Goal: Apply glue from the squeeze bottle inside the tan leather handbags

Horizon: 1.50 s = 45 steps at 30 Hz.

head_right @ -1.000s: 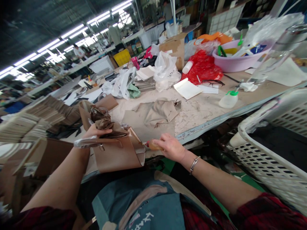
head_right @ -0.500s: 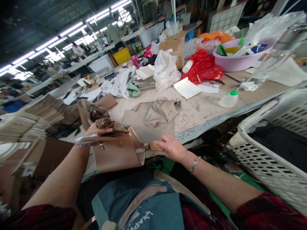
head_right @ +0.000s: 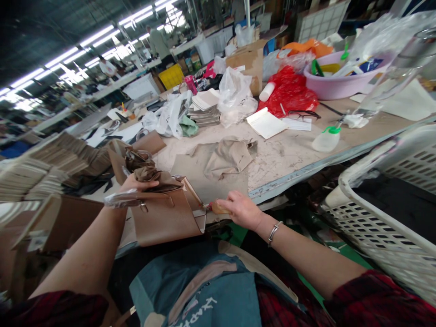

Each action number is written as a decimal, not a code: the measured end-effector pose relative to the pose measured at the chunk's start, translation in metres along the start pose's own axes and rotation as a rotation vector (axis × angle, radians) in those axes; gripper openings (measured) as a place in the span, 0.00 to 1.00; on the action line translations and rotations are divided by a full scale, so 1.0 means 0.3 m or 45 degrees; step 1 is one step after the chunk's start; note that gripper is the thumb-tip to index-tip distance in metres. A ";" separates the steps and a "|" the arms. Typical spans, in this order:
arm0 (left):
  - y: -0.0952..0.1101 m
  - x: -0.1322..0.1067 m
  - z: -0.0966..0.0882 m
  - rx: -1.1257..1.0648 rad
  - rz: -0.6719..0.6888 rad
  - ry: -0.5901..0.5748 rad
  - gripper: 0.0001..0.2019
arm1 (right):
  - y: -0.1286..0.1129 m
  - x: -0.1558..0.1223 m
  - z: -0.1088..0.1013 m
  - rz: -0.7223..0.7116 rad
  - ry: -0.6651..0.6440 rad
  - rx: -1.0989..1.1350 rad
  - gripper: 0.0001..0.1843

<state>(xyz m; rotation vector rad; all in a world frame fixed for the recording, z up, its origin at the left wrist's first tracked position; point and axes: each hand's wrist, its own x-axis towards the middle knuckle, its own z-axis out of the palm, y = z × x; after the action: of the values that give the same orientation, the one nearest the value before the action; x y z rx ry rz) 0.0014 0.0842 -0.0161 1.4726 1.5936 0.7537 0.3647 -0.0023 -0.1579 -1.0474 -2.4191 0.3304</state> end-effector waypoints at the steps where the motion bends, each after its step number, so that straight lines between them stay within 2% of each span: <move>1: 0.000 0.000 0.001 0.001 0.002 -0.002 0.27 | -0.006 -0.010 0.005 0.013 -0.025 0.002 0.28; 4: 0.002 0.001 0.003 0.014 0.004 -0.002 0.26 | -0.018 -0.029 0.012 0.032 -0.034 0.011 0.25; 9: 0.003 0.006 0.005 0.059 0.021 0.012 0.28 | -0.010 -0.014 -0.001 0.024 0.018 -0.015 0.30; 14: 0.029 -0.016 0.012 0.098 0.071 0.076 0.28 | -0.022 -0.013 -0.014 0.078 -0.109 0.026 0.27; 16: 0.055 -0.042 0.018 0.195 0.144 0.115 0.26 | -0.029 -0.015 -0.015 0.140 -0.123 0.061 0.26; 19: 0.081 -0.100 0.029 0.445 0.345 0.139 0.20 | -0.028 -0.009 -0.009 0.220 -0.115 0.094 0.27; 22: 0.057 -0.168 0.038 0.573 0.464 0.150 0.17 | -0.016 0.001 0.004 0.292 -0.087 0.091 0.26; 28: -0.045 -0.258 0.039 0.614 0.403 0.330 0.18 | -0.004 0.012 0.005 0.377 -0.089 0.095 0.26; 36: -0.047 -0.253 0.067 0.606 0.431 0.266 0.15 | -0.032 0.036 -0.033 0.375 -0.140 -0.001 0.26; 41: -0.054 -0.244 0.075 0.624 0.516 0.260 0.14 | -0.042 0.054 -0.053 0.441 -0.188 0.026 0.24; 45: -0.062 -0.240 0.071 0.638 0.496 0.273 0.14 | -0.031 0.074 -0.062 0.505 -0.187 0.051 0.26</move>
<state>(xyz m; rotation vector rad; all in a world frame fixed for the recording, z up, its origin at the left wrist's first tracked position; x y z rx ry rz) 0.0093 0.0086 -0.0301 2.1706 1.7611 0.7803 0.3554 0.0081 -0.1308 -1.5324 -2.3043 0.6041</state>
